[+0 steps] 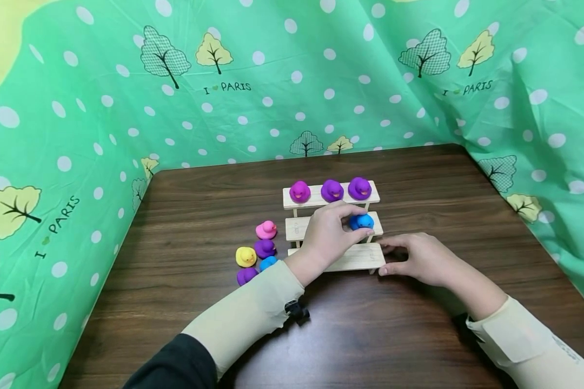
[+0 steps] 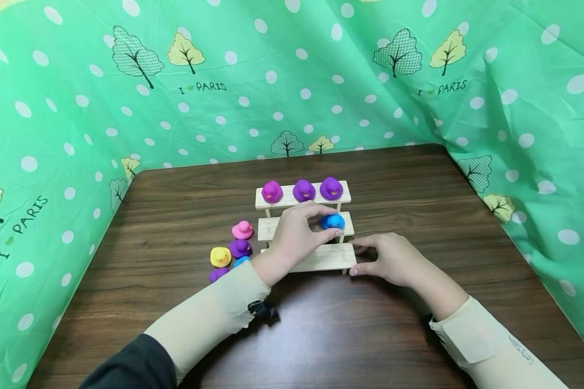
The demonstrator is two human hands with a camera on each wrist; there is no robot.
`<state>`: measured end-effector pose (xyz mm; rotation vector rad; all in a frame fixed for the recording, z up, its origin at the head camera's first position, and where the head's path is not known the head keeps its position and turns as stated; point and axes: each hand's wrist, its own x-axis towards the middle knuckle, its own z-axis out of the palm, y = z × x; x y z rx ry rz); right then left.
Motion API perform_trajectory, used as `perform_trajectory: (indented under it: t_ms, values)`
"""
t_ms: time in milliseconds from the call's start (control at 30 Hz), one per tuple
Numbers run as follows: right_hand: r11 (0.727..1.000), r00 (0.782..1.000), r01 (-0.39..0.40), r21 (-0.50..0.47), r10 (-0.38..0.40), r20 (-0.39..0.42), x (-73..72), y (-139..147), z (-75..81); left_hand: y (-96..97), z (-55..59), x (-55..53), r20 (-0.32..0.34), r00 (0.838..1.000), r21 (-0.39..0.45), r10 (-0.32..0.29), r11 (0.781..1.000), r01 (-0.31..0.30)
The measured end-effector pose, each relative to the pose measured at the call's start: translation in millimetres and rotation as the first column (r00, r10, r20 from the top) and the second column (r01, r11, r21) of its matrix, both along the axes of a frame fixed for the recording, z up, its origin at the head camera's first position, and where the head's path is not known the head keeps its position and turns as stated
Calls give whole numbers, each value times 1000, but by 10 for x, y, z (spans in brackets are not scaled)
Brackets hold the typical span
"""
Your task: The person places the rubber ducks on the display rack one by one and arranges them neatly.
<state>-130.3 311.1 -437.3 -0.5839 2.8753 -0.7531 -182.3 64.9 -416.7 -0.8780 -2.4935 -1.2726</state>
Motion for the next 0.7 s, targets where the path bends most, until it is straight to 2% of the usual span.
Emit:
perform_trajectory:
  t_ms: [333,700]
  values:
    - [1000,1000,0,3,0,-2,5,-2,1,22,-28,-13,-41,999,-57,16,998,-18]
    - [1000,1000,-1,-3,1,6,5,-1,9,21,-29,-10,-60,998,-74,20,997,-24]
